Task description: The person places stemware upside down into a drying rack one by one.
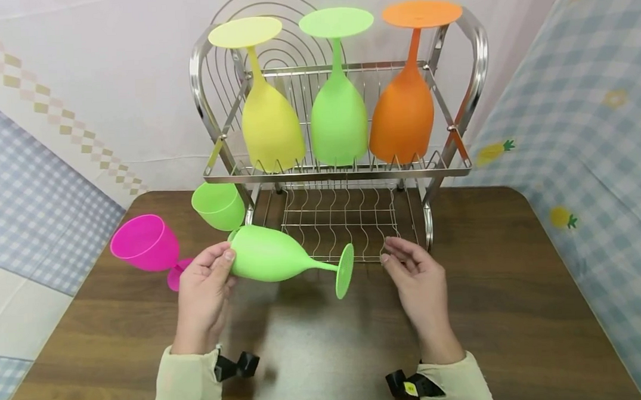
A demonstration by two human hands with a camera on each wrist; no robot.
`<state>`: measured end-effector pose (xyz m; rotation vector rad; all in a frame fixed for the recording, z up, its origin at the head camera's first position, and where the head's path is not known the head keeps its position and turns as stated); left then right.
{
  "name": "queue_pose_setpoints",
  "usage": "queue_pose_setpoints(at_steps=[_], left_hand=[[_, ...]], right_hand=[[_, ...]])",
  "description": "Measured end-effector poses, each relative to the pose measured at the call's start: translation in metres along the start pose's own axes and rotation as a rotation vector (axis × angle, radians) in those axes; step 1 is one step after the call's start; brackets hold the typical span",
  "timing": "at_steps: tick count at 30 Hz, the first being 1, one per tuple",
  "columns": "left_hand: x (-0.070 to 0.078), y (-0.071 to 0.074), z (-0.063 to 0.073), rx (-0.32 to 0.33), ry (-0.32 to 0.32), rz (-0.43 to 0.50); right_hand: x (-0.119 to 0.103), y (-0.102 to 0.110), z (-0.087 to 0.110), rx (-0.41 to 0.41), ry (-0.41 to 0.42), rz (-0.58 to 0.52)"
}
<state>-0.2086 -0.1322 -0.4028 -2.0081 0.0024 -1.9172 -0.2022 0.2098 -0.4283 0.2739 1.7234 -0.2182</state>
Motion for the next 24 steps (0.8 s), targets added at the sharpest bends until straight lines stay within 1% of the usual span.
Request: queue_pose_setpoints(at_steps=[4, 6, 8, 10, 12, 13, 15, 17, 19, 22, 24], left_hand=[[-0.012, -0.011, 0.002, -0.041, 0.093, 0.135], [-0.018, -0.019, 0.005, -0.071, 0.134, 0.168], [-0.024, -0.026, 0.008, -0.105, 0.165, 0.194], [-0.029, -0.034, 0.012, -0.135, 0.192, 0.219], [-0.034, -0.04, 0.016, -0.16, 0.219, 0.239], [-0.036, -0.044, 0.018, -0.173, 0.23, 0.25], [-0.04, -0.05, 0.022, -0.198, 0.253, 0.265], [-0.043, -0.056, 0.026, -0.23, 0.269, 0.278], [-0.046, -0.061, 0.029, -0.259, 0.284, 0.285], [-0.049, -0.067, 0.034, -0.294, 0.307, 0.289], [-0.05, -0.069, 0.036, -0.305, 0.322, 0.282]], right_hand=[[0.008, -0.02, 0.007, -0.07, -0.036, -0.118], [0.008, -0.031, 0.013, -0.125, -0.027, -0.147], [0.006, -0.042, 0.018, -0.195, 0.009, -0.18], [0.001, -0.052, 0.025, -0.282, 0.053, -0.259], [-0.004, -0.06, 0.031, -0.37, 0.087, -0.37], [-0.006, -0.063, 0.034, -0.413, 0.095, -0.421], [-0.009, -0.068, 0.039, -0.464, 0.09, -0.502], [-0.01, -0.069, 0.041, -0.46, 0.078, -0.514], [-0.01, -0.067, 0.042, -0.418, 0.061, -0.501], [-0.011, -0.063, 0.04, -0.341, 0.058, -0.485], [-0.012, -0.061, 0.039, -0.312, 0.076, -0.489]])
Point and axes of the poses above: each hand's wrist, its own z-axis away from the middle knuckle, its own y-axis out of the back of the hand, x = y × z, the point moved 7 cm from there along -z, towards the middle knuckle
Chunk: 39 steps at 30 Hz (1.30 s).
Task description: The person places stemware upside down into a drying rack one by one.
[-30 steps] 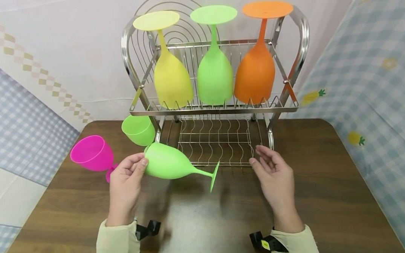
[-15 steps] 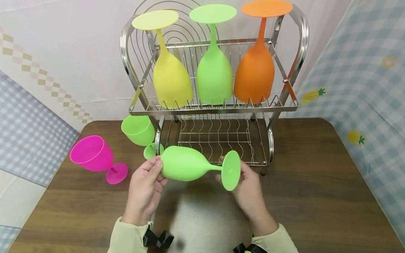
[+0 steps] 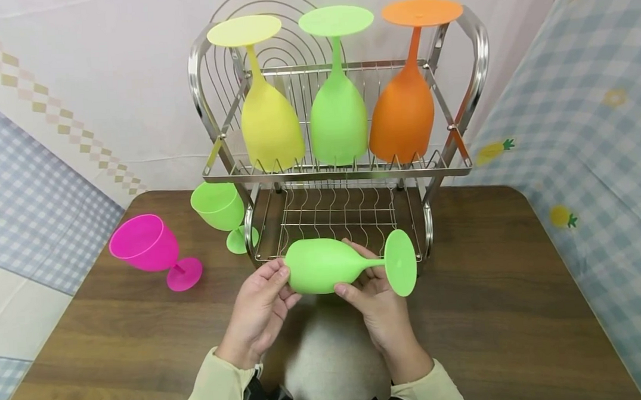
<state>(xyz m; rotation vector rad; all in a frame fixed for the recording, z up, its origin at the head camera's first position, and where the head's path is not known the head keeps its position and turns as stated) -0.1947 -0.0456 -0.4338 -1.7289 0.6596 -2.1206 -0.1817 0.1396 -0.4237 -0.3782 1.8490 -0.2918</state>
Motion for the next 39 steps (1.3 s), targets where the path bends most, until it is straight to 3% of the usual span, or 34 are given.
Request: queue_pose_setpoints(at_steps=[7, 12, 17, 19, 21, 27, 30, 33, 35, 39], left_hand=[[-0.005, -0.004, 0.001, -0.01, 0.028, 0.0], [-0.008, -0.005, 0.001, -0.029, 0.037, -0.032], [-0.008, -0.005, -0.002, -0.014, -0.013, -0.124], [-0.003, -0.004, -0.002, 0.008, -0.089, -0.212], [0.006, -0.001, -0.003, 0.034, -0.208, -0.327], [0.043, 0.008, 0.007, 0.13, -0.718, -0.637], [0.056, 0.017, 0.01, 0.216, -0.887, -0.77], [0.065, 0.029, 0.008, 0.312, -0.936, -0.896], [0.067, 0.038, 0.005, 0.363, -0.911, -0.968], [0.067, 0.052, -0.003, 0.399, -0.833, -1.041]], right_hand=[[-0.007, -0.001, 0.001, 0.009, 0.108, 0.042], [-0.009, 0.002, 0.002, 0.057, 0.114, 0.098], [-0.015, 0.006, 0.001, 0.087, 0.127, 0.136], [-0.017, 0.007, 0.001, 0.089, 0.142, 0.126], [-0.019, 0.009, -0.001, 0.091, 0.157, 0.117], [-0.024, 0.02, -0.004, 0.202, 0.145, 0.152], [-0.027, 0.025, -0.005, 0.276, 0.134, 0.299], [-0.031, 0.029, -0.007, 0.317, 0.123, 0.522], [-0.034, 0.031, -0.01, 0.324, 0.121, 0.644], [-0.038, 0.034, -0.016, 0.319, 0.11, 0.762]])
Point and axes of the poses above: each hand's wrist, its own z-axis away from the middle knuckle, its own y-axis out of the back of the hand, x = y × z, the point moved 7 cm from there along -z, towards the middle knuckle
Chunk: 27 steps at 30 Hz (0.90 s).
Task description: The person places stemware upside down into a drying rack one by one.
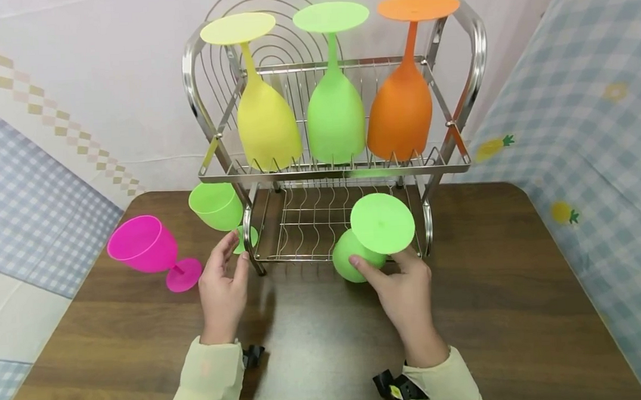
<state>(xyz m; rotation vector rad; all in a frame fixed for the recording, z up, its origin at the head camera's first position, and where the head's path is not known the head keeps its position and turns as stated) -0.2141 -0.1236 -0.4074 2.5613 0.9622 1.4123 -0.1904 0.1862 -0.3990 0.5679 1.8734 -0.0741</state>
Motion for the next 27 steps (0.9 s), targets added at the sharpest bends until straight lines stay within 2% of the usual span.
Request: queue_pose_setpoints(at_steps=[7, 15, 23, 27], left_hand=[[-0.016, -0.009, 0.0, -0.064, 0.045, -0.06], [-0.025, -0.013, 0.002, -0.088, 0.086, -0.075], [-0.029, -0.018, 0.002, -0.163, 0.127, -0.081], [-0.031, -0.018, 0.001, -0.165, 0.127, -0.095]], right_hand=[[0.003, -0.003, -0.017, -0.044, 0.014, 0.087], [0.007, -0.006, -0.03, -0.01, 0.057, 0.177], [0.012, -0.009, -0.042, 0.031, 0.022, 0.16], [0.015, -0.013, -0.045, 0.029, 0.011, 0.159]])
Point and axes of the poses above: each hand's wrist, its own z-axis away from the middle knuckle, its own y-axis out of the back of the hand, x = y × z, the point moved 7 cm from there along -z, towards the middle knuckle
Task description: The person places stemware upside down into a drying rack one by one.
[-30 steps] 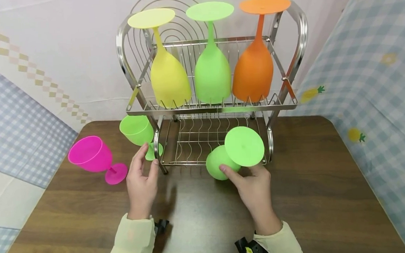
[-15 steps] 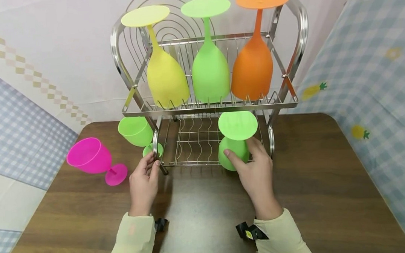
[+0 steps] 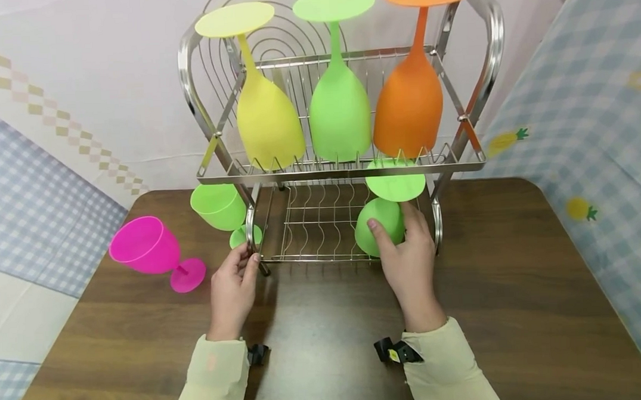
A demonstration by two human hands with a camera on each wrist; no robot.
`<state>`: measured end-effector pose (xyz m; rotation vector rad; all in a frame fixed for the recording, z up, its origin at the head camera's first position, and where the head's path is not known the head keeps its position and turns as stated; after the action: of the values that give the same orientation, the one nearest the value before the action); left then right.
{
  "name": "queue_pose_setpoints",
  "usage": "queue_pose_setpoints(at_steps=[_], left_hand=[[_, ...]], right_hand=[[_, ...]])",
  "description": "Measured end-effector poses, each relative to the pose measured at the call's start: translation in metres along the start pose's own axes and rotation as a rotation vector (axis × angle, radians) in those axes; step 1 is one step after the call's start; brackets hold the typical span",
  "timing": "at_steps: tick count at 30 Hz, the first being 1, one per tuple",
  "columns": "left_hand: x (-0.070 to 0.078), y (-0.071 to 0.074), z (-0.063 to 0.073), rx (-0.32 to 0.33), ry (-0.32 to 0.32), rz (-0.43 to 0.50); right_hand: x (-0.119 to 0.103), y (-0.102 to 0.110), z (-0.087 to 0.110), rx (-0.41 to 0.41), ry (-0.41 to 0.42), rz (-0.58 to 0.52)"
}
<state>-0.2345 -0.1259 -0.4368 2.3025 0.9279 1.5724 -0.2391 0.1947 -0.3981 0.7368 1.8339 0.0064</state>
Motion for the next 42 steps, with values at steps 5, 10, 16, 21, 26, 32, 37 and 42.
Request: queue_pose_setpoints(at_steps=[5, 10, 16, 21, 26, 32, 37, 42], left_hand=[[0.002, 0.001, -0.002, 0.015, -0.007, -0.016], [0.003, 0.001, -0.002, 0.017, -0.002, -0.021], [0.005, -0.001, -0.001, 0.019, -0.014, -0.017], [0.005, -0.001, 0.0, 0.022, -0.024, -0.021], [0.004, -0.001, 0.0, 0.02, -0.023, -0.031], [0.001, -0.001, -0.001, 0.019, -0.016, -0.04], [-0.001, -0.001, 0.0, 0.014, -0.003, -0.041], [-0.002, -0.001, 0.0, 0.009, 0.014, -0.041]], right_hand=[[0.007, -0.002, -0.004, 0.005, 0.016, 0.028], [0.015, -0.004, -0.006, -0.013, -0.013, 0.067], [0.021, -0.001, -0.006, -0.018, -0.045, 0.134], [0.022, 0.002, -0.005, -0.019, -0.052, 0.163], [0.023, 0.001, -0.005, -0.046, -0.088, 0.172], [0.016, 0.007, 0.0, -0.035, -0.094, 0.157], [0.004, 0.016, 0.006, 0.021, -0.067, 0.069], [-0.007, 0.021, 0.01, 0.059, -0.054, -0.052]])
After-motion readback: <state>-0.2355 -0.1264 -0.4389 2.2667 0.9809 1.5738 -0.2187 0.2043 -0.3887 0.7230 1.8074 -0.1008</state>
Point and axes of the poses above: each hand's wrist, its own z-axis away from the middle knuckle, its own y-axis out of the back of the hand, x = y × z, the point moved 7 cm from there along -z, towards the middle knuckle
